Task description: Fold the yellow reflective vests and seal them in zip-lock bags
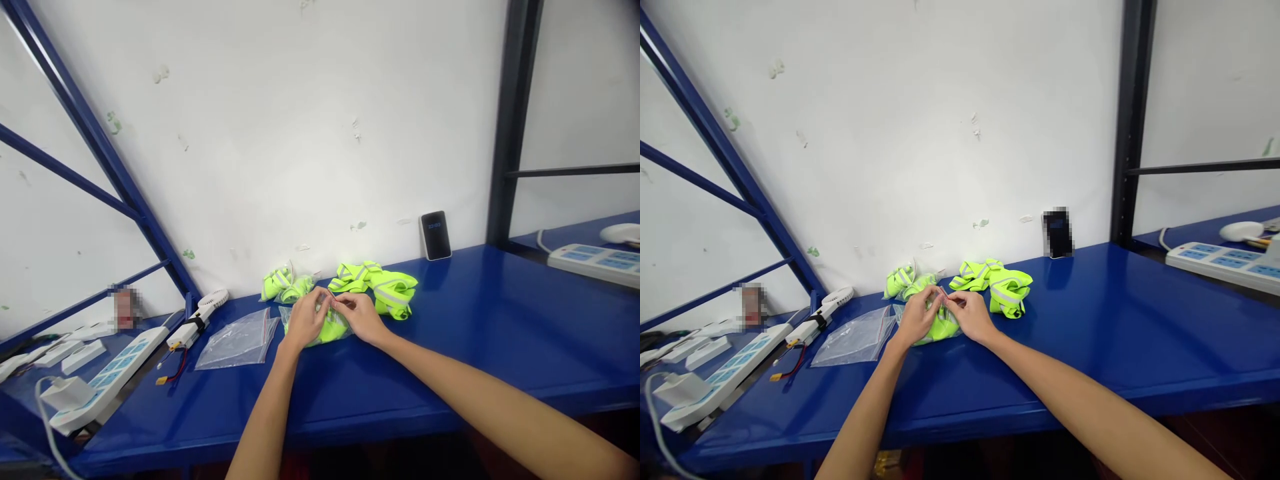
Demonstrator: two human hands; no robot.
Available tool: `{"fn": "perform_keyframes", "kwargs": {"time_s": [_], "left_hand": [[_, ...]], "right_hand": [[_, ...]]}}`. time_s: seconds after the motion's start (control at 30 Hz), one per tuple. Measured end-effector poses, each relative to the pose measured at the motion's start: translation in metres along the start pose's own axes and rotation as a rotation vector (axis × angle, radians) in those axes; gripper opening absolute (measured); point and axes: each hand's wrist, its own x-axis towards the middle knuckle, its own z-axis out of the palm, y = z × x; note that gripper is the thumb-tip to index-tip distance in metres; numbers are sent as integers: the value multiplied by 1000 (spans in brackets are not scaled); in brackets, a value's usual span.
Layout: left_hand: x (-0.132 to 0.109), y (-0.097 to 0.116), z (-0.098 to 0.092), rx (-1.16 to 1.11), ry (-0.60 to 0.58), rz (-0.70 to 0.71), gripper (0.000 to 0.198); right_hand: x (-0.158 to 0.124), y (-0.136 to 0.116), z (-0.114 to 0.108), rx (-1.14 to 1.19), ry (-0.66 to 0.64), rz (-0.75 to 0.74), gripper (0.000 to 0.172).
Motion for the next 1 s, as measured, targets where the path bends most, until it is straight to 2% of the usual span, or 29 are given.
{"fn": "perform_keyframes", "kwargs": {"time_s": [0.17,0.3,0.5,0.73,1.0], "left_hand": [[-3,1,1,0,21,20,23],[-7,3,1,11,33,31,23],[-10,4,-3,-36,61,27,22],[-10,0,-2,0,92,11,26],[-8,-1,-6,-90,95,-32,18]], "right_hand": [[-1,-1,0,-32,-31,-19,28],[-3,-2,1,-71,3,-40,27],[-7,-7,6,-219,40,-190,27],[-4,0,6,-189,23,-96,24],[-7,-5,7,-228,29,-150,27]]}}
